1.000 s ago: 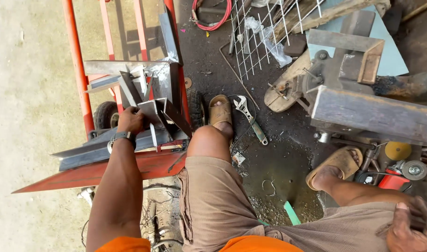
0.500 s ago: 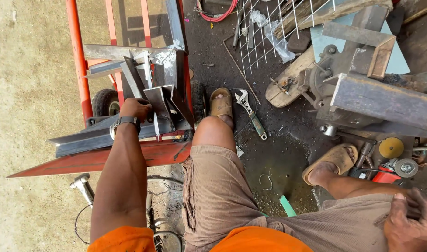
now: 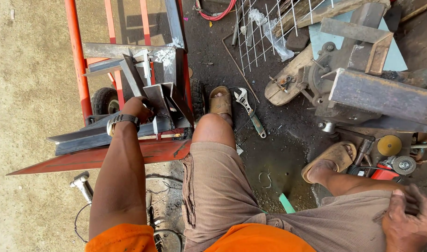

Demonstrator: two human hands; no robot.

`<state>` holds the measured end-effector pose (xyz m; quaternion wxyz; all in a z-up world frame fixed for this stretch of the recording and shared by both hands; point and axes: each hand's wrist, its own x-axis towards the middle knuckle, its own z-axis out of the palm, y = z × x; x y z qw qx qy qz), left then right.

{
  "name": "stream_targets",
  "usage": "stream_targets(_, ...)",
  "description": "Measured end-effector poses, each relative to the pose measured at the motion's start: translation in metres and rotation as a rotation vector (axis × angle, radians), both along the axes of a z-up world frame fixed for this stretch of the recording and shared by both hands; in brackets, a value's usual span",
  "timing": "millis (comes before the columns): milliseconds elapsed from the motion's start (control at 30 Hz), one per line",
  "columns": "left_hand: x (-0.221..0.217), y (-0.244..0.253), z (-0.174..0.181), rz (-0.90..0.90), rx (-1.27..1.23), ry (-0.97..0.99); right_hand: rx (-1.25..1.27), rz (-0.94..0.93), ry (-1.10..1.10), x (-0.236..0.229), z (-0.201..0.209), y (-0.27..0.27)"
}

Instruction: Measuring and marking metal pieces using a vernier caliper and a scribe in a workshop

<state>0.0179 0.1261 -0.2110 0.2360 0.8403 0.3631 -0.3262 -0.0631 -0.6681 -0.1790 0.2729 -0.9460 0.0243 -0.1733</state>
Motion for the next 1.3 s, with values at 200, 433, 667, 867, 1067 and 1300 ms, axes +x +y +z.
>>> stream_targets(200,-0.013,0.007,0.0,-0.113,0.026,-0.009,-0.015,0.03,0.006,0.001,-0.003,-0.006)
stream_targets(433,-0.052,0.05,0.0,0.034,-0.304,0.109,0.061,0.016,0.037,-0.001,-0.014,-0.015)
stream_targets(667,-0.091,0.108,-0.089,-0.596,-0.242,0.066,0.057,0.003,0.064,-0.002,-0.014,-0.013)
stream_targets(867,-0.075,0.026,0.057,-0.148,-0.178,0.256,-0.009,-0.001,0.062,0.002,-0.013,-0.011)
stream_targets(1067,-0.076,0.044,0.054,0.209,-0.244,0.193,0.022,0.025,0.038,0.002,-0.013,-0.011)
stream_targets(1300,-0.074,0.065,-0.005,0.316,-0.442,0.049,-0.018,0.023,0.067,0.002,-0.016,-0.018)
